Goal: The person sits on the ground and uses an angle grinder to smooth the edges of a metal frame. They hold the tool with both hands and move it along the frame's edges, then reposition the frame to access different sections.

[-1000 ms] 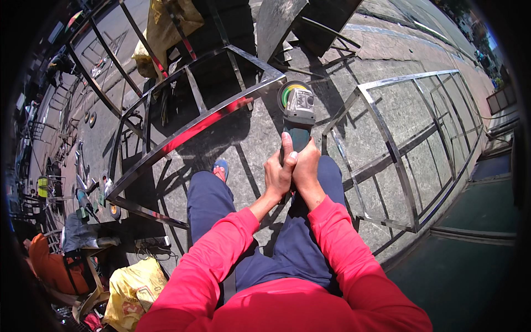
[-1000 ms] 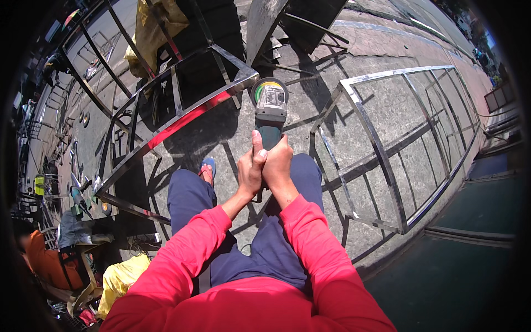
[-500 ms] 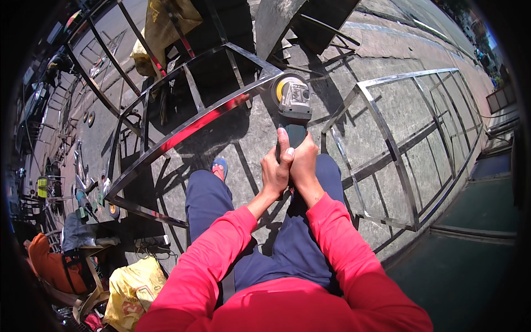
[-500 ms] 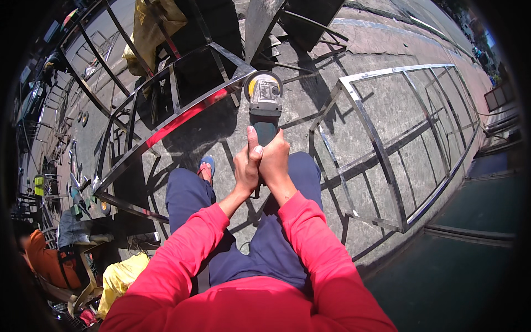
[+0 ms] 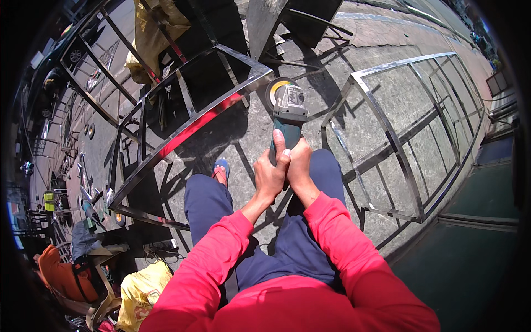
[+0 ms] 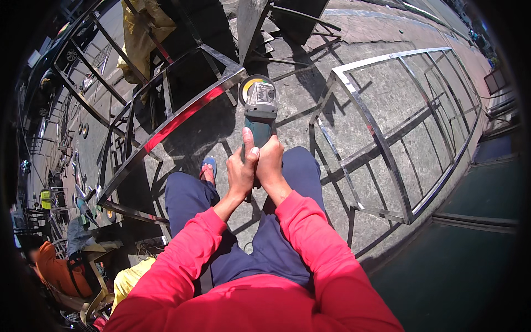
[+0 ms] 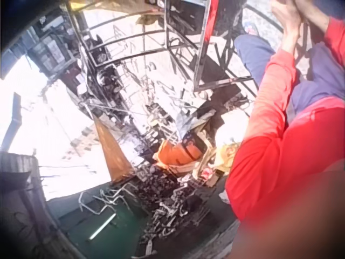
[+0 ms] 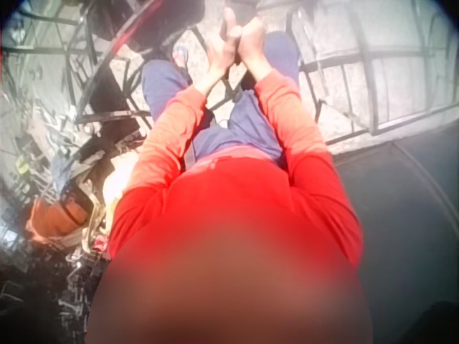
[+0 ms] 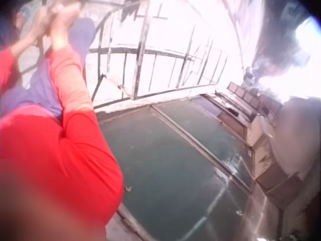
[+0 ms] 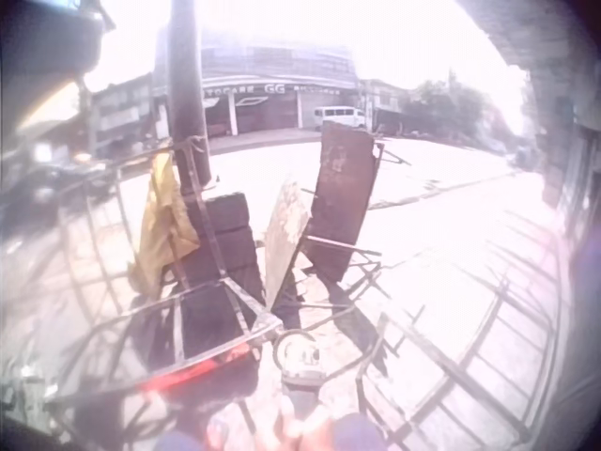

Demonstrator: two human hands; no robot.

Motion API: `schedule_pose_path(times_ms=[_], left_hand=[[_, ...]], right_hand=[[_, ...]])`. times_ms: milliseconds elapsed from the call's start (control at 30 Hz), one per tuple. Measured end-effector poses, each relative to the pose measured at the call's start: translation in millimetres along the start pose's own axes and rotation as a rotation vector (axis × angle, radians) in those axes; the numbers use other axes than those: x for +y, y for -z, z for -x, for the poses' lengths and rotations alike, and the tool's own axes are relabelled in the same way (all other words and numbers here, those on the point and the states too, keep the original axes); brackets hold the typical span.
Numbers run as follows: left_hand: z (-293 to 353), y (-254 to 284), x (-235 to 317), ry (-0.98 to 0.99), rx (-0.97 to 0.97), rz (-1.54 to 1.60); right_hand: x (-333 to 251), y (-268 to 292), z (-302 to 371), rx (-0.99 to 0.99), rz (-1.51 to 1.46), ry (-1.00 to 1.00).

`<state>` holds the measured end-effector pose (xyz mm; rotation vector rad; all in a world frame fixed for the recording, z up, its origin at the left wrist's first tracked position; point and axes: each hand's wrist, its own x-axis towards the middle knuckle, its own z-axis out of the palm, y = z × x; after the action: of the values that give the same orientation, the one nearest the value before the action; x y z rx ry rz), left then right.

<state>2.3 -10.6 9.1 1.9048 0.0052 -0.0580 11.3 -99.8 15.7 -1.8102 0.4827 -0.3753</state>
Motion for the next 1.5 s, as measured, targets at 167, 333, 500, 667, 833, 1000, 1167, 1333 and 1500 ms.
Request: schedule_pose_path(times_ms=[167,333,500,667,833,1000,1167,1333,1500], left_hand=[[-3.7,4.5,5.2,-0.052,0.048,-0.033],[-0.5,12.6,11.4,-0.044,0.039,-0.079],[-3.7,15.5,18.4,-0.054,0.068,-0.175],[0.5,17.2,26.7,-0.031,0.04,-0.253],[-5.5,11.9,32.0,-0.04,0.082,-0.283],[-4.1,8.2,36.9,-0.033,0.067,-0.353],[-4.2,3.4,42.0,-0.006,0.071,-0.326],[-5.3,0.2,45.6,0.015,0.047,-0.351],[-1.8,-1.7,44.4,0.045,0.06,-0.357]], right_hand=[[-0.8,-6.1,-3.9,-0.009,-0.058,0.119],[-3.1,-7.9,-1.3,-0.041,-0.141,0.055],[-5.9,-11.9,-0.8,-0.021,-0.233,0.138],[-7.9,-11.6,1.3,-0.008,-0.285,0.02],[-10.6,-4.6,-7.7,-0.041,-0.321,0.071],[-11.4,-1.2,-11.0,-0.037,-0.321,0.02],[-10.7,2.5,-14.3,-0.069,-0.362,0.03],[-8.0,7.0,-19.5,-0.09,-0.317,0.001],[-4.4,6.1,-19.0,-0.133,-0.288,-0.054]])
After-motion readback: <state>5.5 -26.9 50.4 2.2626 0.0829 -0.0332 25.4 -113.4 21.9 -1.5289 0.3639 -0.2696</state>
